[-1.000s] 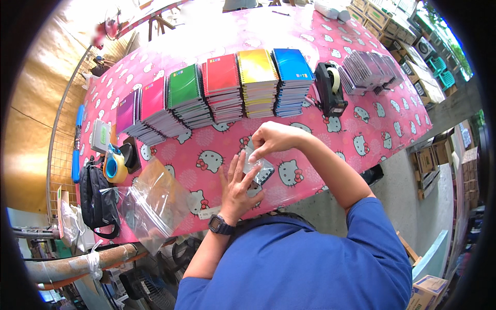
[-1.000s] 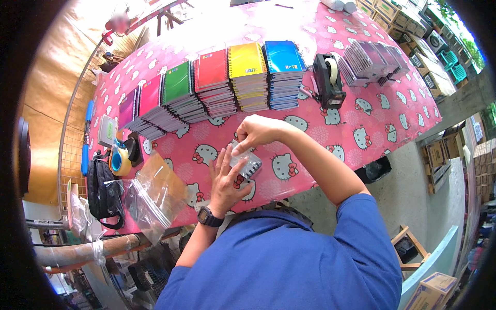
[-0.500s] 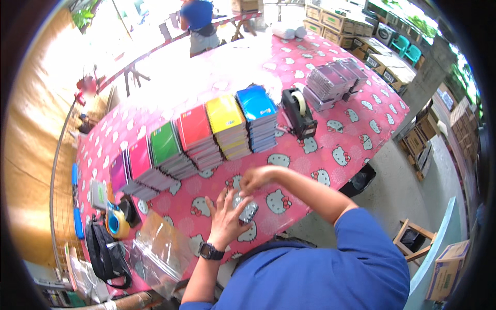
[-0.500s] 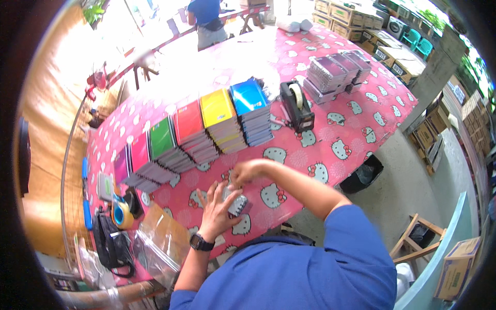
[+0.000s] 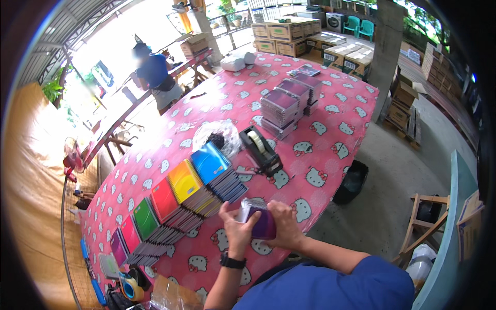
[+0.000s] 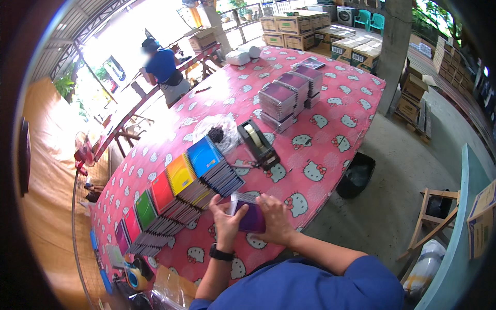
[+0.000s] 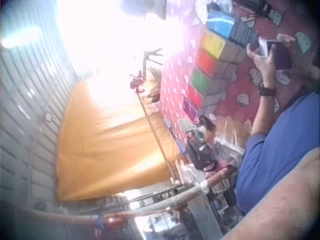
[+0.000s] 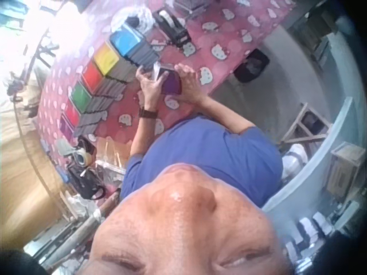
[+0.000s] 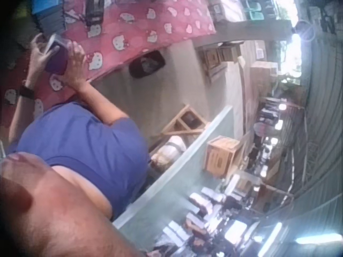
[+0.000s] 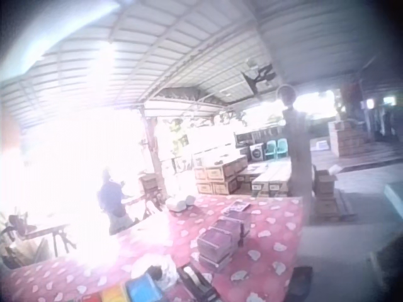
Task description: The person packages small spiral notebooks by selecting them from stacks on a table and placing them into a clear plastic bag, then using a tape dispenser to seal the bag.
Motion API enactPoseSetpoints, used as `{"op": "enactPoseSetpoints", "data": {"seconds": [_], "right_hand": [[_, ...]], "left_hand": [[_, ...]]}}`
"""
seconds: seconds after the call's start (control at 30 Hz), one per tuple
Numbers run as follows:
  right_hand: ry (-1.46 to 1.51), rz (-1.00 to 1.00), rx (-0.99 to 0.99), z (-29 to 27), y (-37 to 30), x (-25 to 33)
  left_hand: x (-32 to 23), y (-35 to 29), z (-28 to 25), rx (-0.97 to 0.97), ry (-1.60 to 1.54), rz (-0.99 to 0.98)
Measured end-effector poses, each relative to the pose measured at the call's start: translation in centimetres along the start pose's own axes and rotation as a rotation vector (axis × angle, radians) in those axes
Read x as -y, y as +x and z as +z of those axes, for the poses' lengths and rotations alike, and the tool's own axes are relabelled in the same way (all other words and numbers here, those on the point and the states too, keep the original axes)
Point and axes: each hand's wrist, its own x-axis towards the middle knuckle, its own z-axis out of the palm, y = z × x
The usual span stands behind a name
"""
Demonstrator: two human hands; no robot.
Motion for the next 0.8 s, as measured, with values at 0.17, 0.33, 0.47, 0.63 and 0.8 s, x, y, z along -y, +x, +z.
{"op": "enactPoseSetpoints", "data": {"seconds": [0.17,0.33,0.47,0.63,0.8], "right_hand": [[0.109,0.294,-0.14,-4.1,0.3,-9.8],[0.088,0.402,-0.408,-10.1,7.4,-22.9],[-0.528,0.715,-0.227,-14.3,13.3,-33.5],[-0.787,0.746,0.101,-14.7,16.0,-46.7],[-0.704,0.322,0.228,-9.6,19.4,-43.7]], "left_hand": [[-0.8,0.0,5.5,0.179,-0.056,0.161],[2.5,-1.5,1.4,0.292,-0.154,-0.034],[6.7,-3.7,-2.0,0.121,-0.154,-0.373],[8.7,-4.1,-4.1,-0.07,-0.078,-0.373],[7.9,-5.0,-6.2,-0.163,0.326,-0.096]]}}
